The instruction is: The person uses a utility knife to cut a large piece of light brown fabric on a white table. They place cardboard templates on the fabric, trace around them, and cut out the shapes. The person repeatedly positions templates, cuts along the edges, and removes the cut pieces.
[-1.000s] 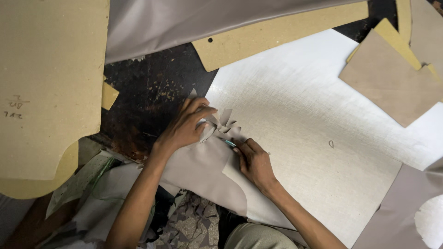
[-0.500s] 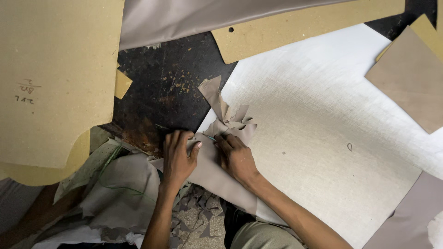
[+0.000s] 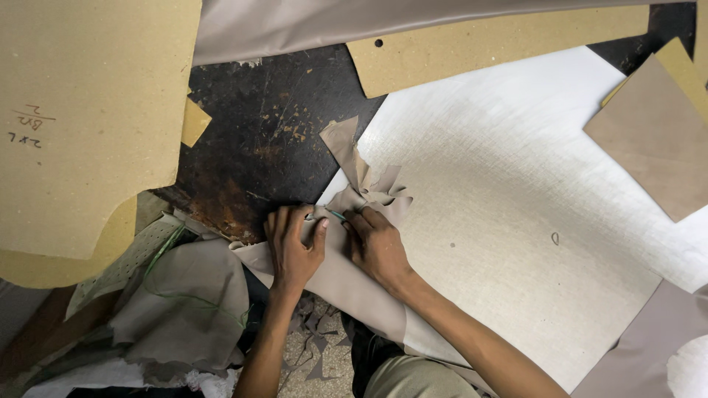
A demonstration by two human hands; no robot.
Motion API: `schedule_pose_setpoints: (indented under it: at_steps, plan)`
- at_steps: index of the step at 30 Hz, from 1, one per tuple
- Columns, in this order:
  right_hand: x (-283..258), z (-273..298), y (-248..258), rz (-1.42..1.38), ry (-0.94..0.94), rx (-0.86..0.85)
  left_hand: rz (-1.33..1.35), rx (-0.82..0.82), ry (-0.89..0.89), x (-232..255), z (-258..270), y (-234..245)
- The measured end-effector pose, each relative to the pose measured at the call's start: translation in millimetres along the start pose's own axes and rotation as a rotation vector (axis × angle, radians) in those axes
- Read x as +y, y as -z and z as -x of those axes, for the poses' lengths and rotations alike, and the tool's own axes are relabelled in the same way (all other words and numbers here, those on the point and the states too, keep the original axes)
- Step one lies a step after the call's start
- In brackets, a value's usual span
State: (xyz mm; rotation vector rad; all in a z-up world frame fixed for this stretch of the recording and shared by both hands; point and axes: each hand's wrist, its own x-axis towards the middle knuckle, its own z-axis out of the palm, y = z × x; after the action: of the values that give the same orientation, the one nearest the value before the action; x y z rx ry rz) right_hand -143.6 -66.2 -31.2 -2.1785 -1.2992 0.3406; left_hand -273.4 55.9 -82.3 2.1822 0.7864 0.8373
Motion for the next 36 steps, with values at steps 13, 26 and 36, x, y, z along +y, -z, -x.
schedule_pose_setpoints:
  at_steps: [13, 26, 36]
  plan:
    - [2, -1, -7, 0.260, 0.181, -0.103, -0.035, 0.073, 0.006, -7, 5, -17]
    - [79, -11, 48, 0.577, 0.491, -0.279, -0.024, 0.089, 0.003, -10, 8, -16]
    - [86, 53, 104, 0.435, 0.089, -0.073, -0.273, 0.080, 0.045, 22, 1, -10]
